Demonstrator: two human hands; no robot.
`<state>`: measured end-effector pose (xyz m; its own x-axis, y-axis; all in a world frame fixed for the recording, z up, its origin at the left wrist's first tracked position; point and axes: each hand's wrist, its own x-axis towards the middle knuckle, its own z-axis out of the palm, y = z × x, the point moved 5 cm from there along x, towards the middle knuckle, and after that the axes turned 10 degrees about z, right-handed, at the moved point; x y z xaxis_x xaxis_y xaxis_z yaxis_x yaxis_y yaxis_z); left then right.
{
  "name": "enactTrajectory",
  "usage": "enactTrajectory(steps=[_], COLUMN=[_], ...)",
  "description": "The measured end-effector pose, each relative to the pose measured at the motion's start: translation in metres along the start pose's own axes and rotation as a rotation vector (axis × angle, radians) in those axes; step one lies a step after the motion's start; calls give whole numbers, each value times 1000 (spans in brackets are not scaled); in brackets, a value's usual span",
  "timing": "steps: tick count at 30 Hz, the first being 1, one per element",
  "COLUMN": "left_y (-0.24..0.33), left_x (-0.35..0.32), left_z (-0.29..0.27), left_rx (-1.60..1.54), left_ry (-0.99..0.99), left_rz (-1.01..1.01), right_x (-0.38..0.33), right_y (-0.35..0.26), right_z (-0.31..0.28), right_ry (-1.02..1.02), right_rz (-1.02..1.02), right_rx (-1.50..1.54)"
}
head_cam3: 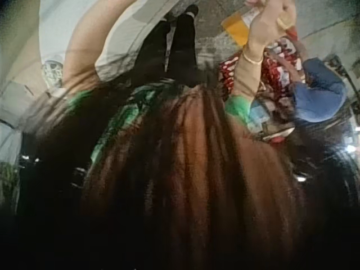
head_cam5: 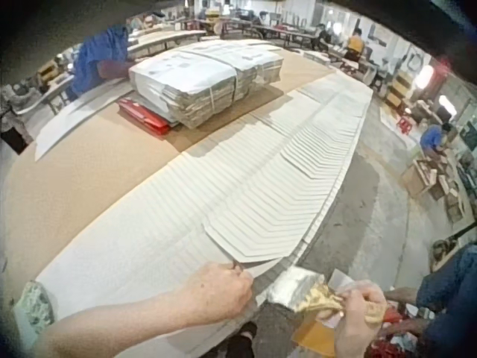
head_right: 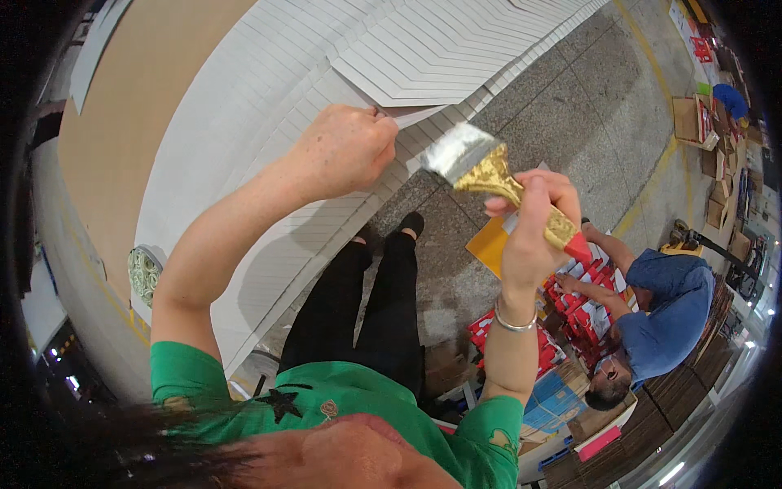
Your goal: The recorder uses a brush to apply glue to the edges of paper sheets at a workstation.
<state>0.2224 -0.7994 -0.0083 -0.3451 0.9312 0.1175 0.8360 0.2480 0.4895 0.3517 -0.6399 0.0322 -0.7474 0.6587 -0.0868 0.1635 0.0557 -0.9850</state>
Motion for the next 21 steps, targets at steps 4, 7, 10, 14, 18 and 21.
enactTrajectory(steps=[4, 7, 10, 14, 18, 21], left_y=[-1, 1, 1, 1, 3, 11], left_x=[-1, -1, -2, -2, -2, -35], left_z=[2, 2, 2, 1, 3, 4], left_rx=[-15, -1, 9, 42, 14, 161], left_ry=[4, 26, 27, 17, -87, 244], left_rz=[-1, 27, 23, 31, -25, 144], right_x=[-21, -27, -24, -39, -36, -54], right_y=[-2, -6, -5, -8, -6, -14], right_z=[13, 18, 22, 15, 26, 11], right_ry=[-86, -109, -61, -148, -188, -147], right_rz=[-5, 14, 24, 61, 51, 14], right_rx=[-72, -105, -64, 0, -128, -49])
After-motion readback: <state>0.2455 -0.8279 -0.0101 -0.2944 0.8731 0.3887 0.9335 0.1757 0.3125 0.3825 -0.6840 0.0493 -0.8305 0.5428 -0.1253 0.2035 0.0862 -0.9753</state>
